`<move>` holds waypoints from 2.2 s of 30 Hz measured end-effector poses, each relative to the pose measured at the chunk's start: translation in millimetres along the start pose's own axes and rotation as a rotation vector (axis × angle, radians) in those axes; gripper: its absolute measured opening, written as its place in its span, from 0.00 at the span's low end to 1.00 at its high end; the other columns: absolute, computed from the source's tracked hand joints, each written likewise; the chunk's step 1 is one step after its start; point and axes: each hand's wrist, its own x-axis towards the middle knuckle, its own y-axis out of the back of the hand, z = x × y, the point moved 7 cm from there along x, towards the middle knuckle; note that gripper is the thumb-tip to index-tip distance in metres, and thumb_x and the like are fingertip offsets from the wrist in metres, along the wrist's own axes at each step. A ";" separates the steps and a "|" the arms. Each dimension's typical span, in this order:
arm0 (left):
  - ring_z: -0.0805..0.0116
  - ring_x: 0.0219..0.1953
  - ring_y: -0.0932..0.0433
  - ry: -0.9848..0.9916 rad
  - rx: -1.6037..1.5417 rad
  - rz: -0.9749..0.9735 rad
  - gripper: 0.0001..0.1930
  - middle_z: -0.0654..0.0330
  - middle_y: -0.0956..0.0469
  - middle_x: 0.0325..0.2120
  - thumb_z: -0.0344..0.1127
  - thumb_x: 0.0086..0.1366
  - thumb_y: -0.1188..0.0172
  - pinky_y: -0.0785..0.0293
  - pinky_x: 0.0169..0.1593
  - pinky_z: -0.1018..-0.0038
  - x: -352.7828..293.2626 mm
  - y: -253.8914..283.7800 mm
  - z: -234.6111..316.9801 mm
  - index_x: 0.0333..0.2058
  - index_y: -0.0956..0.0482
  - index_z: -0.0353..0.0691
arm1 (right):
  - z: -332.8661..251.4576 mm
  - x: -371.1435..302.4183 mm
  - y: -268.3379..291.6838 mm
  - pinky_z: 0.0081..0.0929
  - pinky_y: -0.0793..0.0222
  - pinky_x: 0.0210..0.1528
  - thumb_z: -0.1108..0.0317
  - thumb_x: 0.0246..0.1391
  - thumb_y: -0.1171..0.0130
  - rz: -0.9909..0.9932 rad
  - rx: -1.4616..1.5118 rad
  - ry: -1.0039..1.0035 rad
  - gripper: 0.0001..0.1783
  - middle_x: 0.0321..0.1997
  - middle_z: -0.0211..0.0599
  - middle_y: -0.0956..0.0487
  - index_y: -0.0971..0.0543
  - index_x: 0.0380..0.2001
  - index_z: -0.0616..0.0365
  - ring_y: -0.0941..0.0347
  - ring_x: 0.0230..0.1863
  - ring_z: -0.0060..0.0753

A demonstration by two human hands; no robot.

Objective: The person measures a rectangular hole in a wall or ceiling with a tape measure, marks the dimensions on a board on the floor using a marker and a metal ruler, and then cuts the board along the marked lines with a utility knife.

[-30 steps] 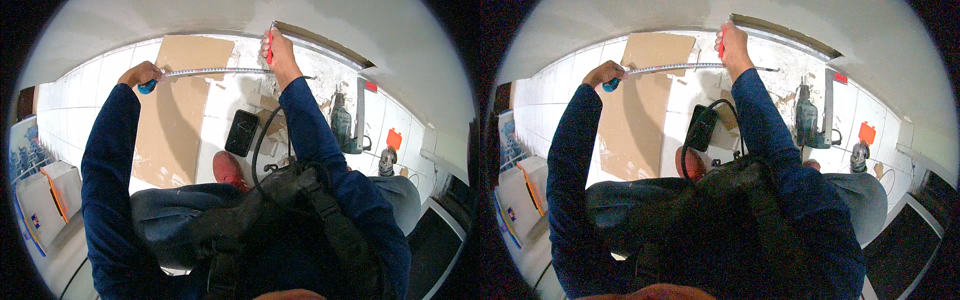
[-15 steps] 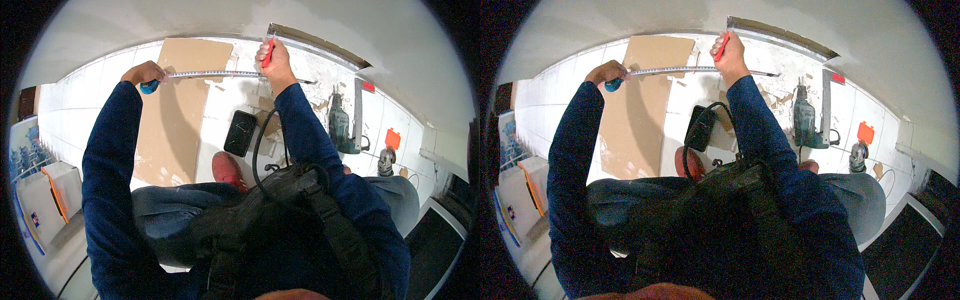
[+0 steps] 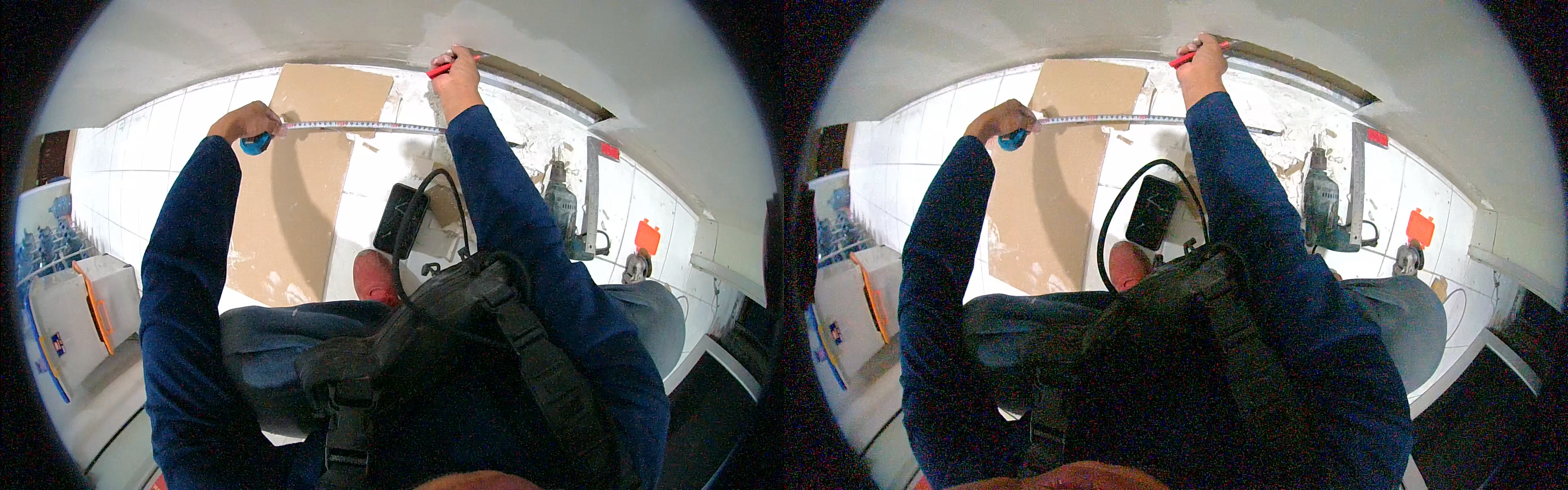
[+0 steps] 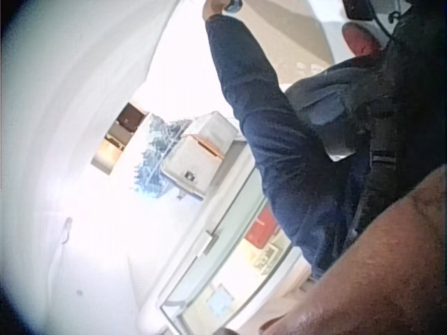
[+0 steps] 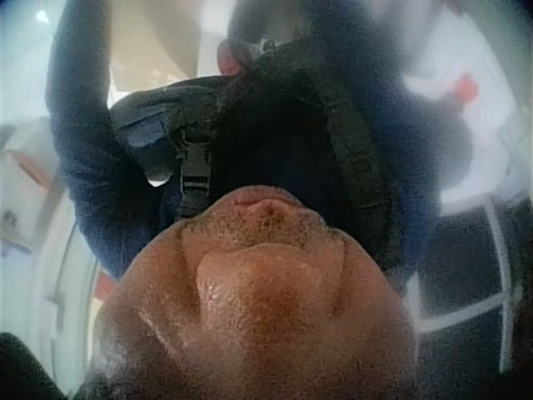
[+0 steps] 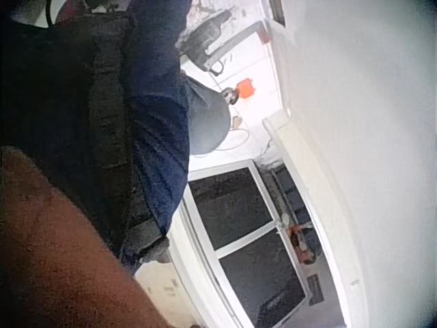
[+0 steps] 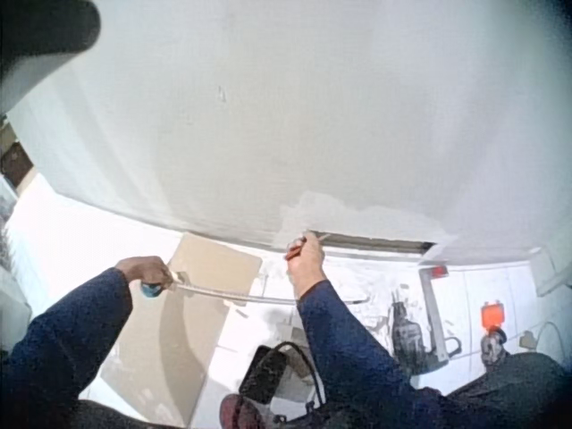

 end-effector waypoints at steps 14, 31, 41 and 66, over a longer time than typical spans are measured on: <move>0.68 0.24 0.30 -0.216 -0.128 0.135 0.18 0.58 0.23 0.20 0.47 0.60 0.39 0.31 0.35 0.71 43.2 6.7 47.0 0.31 0.17 0.34 | -67.2 -71.2 82.0 0.25 0.47 0.13 0.62 0.53 0.47 0.084 -0.171 0.119 0.12 0.15 0.25 0.38 0.36 0.20 0.48 0.44 0.11 0.23; 0.64 0.23 0.27 -0.477 -0.161 0.091 0.24 0.56 0.21 0.20 0.56 0.63 0.45 0.31 0.34 0.67 179.4 -9.2 165.2 0.25 0.17 0.38 | -85.8 -112.1 193.7 0.38 0.38 0.26 0.56 0.51 0.41 0.198 -1.366 0.525 0.18 0.15 0.39 0.29 0.27 0.21 0.61 0.34 0.18 0.36; 0.54 0.27 0.22 -0.478 0.177 0.316 0.19 0.47 0.21 0.22 0.50 0.60 0.47 0.28 0.37 0.58 193.6 -14.9 180.3 0.23 0.18 0.41 | -89.0 -91.1 214.1 0.25 0.44 0.12 0.60 0.55 0.41 0.106 -1.391 0.524 0.14 0.11 0.26 0.34 0.30 0.21 0.55 0.38 0.10 0.22; 0.62 0.30 0.24 -0.519 0.042 0.021 0.26 0.55 0.19 0.28 0.63 0.61 0.47 0.29 0.39 0.64 153.2 0.4 175.3 0.36 0.15 0.46 | -127.9 -105.4 155.3 0.19 0.45 0.14 0.72 0.56 0.50 0.162 -0.707 0.583 0.08 0.19 0.19 0.34 0.23 0.38 0.55 0.42 0.14 0.14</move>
